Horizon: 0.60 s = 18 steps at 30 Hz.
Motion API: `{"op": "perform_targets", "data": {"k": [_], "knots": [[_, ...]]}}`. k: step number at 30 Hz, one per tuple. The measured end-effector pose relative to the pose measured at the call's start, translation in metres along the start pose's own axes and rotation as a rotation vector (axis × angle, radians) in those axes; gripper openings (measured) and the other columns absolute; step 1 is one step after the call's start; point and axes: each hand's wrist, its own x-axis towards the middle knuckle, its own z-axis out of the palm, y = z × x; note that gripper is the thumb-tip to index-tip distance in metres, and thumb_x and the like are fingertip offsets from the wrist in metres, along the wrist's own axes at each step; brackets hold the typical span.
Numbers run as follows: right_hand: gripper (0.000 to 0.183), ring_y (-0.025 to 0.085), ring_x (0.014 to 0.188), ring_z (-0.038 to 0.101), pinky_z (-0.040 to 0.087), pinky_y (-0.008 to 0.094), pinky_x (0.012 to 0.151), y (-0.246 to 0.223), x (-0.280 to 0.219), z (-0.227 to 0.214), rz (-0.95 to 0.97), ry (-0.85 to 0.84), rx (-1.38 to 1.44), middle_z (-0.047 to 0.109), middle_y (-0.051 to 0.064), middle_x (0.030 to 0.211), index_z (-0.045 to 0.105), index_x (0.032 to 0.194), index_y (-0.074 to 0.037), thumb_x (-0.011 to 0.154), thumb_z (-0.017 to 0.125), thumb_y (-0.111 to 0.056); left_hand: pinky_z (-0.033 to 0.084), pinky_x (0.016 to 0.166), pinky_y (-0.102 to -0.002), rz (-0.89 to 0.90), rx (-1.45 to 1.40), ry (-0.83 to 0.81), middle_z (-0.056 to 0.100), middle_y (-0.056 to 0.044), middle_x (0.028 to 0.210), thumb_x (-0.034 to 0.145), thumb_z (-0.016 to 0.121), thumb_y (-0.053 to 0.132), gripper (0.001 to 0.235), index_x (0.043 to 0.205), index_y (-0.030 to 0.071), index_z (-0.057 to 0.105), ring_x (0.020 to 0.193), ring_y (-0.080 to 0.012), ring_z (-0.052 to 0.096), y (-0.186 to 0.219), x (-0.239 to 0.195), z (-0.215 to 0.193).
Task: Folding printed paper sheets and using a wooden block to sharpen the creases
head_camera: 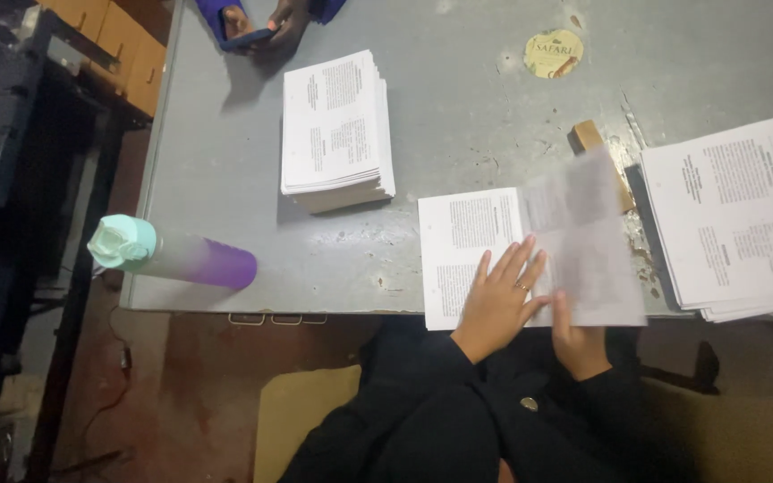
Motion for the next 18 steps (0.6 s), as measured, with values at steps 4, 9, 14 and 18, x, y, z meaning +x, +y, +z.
{"op": "perform_targets", "data": {"k": [4, 9, 14, 18], "knots": [[0.042, 0.048, 0.120, 0.062, 0.051, 0.057, 0.097, -0.010, 0.013, -0.009, 0.234, 0.193, 0.097, 0.067, 0.033, 0.125, 0.063, 0.135, 0.012, 0.097, 0.070, -0.003, 0.015, 0.125, -0.066, -0.041, 0.047, -0.077, 0.025, -0.016, 0.172, 0.105, 0.044, 0.046, 0.067, 0.160, 0.009, 0.034, 0.157, -0.0372, 0.028, -0.008, 0.000, 0.016], [0.048, 0.053, 0.142, 0.046, 0.032, 0.063, 0.117, -0.008, 0.017, -0.016, -0.024, 0.063, -0.251, 0.058, 0.036, 0.143, 0.052, 0.146, 0.019, 0.100, 0.052, 0.005, 0.015, 0.126, -0.064, -0.083, 0.154, -0.146, 0.032, -0.019, 0.168, 0.105, 0.046, 0.034, 0.066, 0.160, 0.001, 0.032, 0.154, -0.0372, 0.034, -0.015, 0.017, 0.013], [0.056, 0.049, 0.144, 0.046, 0.030, 0.058, 0.121, -0.023, 0.023, -0.021, 0.008, 0.053, -0.281, 0.061, 0.033, 0.141, 0.049, 0.152, 0.014, 0.096, 0.049, 0.007, 0.010, 0.126, -0.064, -0.168, 0.243, -0.153, 0.026, -0.015, 0.171, 0.108, 0.042, 0.033, 0.062, 0.162, 0.004, 0.030, 0.157, -0.0344, 0.029, -0.042, 0.056, 0.012], [0.065, 0.048, 0.142, 0.049, 0.033, 0.057, 0.120, -0.026, 0.024, -0.018, -0.021, 0.077, -0.370, 0.062, 0.031, 0.141, 0.048, 0.153, 0.014, 0.088, 0.050, 0.008, 0.006, 0.128, -0.062, -0.175, 0.314, -0.100, 0.025, -0.011, 0.172, 0.108, 0.044, 0.034, 0.061, 0.162, 0.007, 0.031, 0.159, -0.0305, 0.027, -0.068, 0.077, 0.033]]}}
